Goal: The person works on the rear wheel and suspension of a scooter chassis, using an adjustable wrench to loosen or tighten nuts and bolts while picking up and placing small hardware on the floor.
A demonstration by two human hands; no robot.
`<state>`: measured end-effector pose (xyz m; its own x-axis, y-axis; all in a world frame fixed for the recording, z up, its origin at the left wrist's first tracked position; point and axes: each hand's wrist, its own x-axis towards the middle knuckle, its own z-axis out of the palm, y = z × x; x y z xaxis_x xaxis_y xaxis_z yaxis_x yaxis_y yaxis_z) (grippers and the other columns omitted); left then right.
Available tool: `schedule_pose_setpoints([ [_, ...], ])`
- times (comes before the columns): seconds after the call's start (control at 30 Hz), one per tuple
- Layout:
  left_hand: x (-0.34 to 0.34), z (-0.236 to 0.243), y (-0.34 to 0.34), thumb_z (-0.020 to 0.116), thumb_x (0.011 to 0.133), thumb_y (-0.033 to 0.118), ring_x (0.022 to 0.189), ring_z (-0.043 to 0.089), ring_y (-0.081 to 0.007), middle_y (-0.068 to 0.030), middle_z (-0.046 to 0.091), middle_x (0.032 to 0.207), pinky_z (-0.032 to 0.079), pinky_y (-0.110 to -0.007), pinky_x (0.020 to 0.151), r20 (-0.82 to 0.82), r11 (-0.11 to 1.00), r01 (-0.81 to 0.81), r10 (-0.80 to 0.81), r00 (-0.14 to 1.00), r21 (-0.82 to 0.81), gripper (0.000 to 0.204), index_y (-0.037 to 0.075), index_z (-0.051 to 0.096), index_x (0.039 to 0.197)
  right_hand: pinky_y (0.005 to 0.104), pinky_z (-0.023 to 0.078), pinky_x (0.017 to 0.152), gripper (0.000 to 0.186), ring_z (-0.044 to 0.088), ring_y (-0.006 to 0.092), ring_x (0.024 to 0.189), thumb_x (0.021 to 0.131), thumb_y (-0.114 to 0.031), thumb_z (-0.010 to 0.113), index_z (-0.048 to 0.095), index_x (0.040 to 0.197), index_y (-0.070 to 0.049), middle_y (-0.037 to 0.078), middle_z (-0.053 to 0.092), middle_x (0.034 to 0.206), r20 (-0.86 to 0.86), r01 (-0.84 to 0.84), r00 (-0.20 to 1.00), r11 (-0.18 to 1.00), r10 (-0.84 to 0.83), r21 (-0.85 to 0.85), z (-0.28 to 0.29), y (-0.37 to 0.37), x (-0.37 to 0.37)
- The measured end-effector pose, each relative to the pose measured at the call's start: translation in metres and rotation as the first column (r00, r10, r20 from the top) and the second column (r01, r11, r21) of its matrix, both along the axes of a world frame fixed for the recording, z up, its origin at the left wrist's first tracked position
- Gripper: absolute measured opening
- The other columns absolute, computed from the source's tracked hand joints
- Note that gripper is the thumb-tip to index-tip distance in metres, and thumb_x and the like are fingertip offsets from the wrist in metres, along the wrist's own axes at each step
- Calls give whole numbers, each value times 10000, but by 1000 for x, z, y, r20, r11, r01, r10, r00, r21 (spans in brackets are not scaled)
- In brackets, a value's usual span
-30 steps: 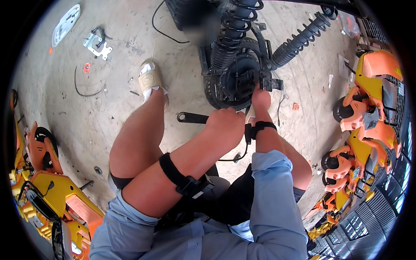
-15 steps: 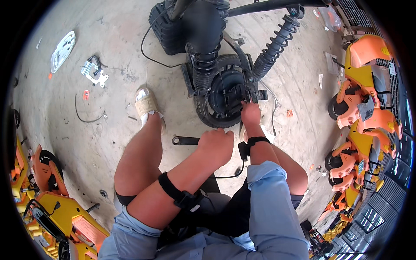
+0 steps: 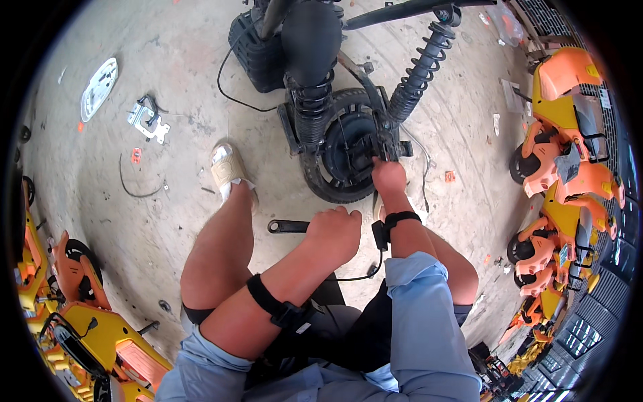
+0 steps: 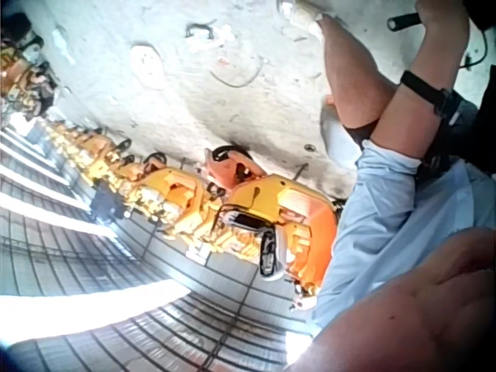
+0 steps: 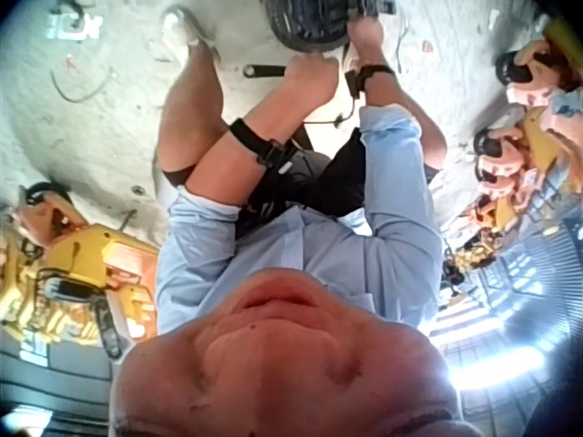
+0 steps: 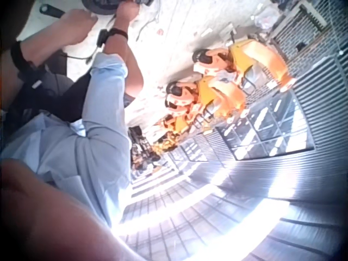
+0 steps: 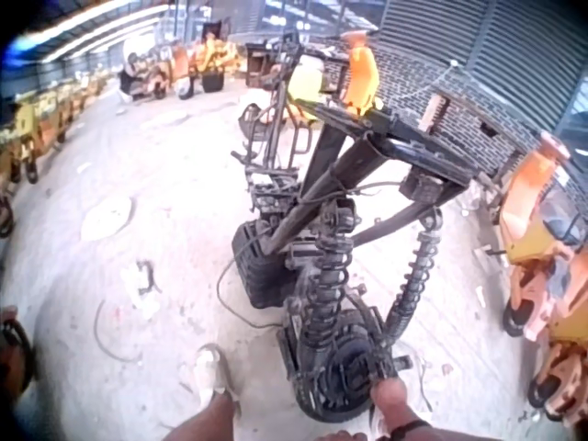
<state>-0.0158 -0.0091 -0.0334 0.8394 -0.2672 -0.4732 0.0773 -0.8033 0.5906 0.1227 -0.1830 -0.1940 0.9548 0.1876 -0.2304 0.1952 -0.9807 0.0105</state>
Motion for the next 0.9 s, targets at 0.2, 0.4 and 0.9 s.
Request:
schedule_pose_setpoints([
  [0.2, 2, 4, -3, 543, 835, 122, 858, 660, -329, -177, 633, 923, 525, -445, 727, 44, 999, 8, -6, 999, -37, 197, 18, 613, 987, 506, 519, 791, 709, 658, 430, 906, 970, -591, 323, 702, 958, 8, 267, 680, 912, -138, 261, 955, 965, -263, -34, -16, -18, 15],
  [0.4, -3, -1, 4, 532, 843, 132, 861, 660, -337, -175, 638, 910, 525, -459, 714, 51, 998, -51, 53, 997, -43, 198, 24, 614, 987, 525, 465, 898, 632, 592, 442, 1089, 934, -641, 335, 587, 1270, -168, 272, 640, 1123, -250, 477, 858, 876, -448, 67, -25, -12, 19],
  [0.9, -12, -17, 18, 588, 843, 200, 957, 649, -376, -216, 632, 1043, 525, -471, 803, -131, 999, 6, 0, 991, 48, 371, 12, 554, 1161, 513, 501, 719, 409, 670, 416, 818, 884, -365, 528, 687, 847, 11, 234, 679, 763, -366, 584, 809, 702, -460, 407, -71, 6, 1],
])
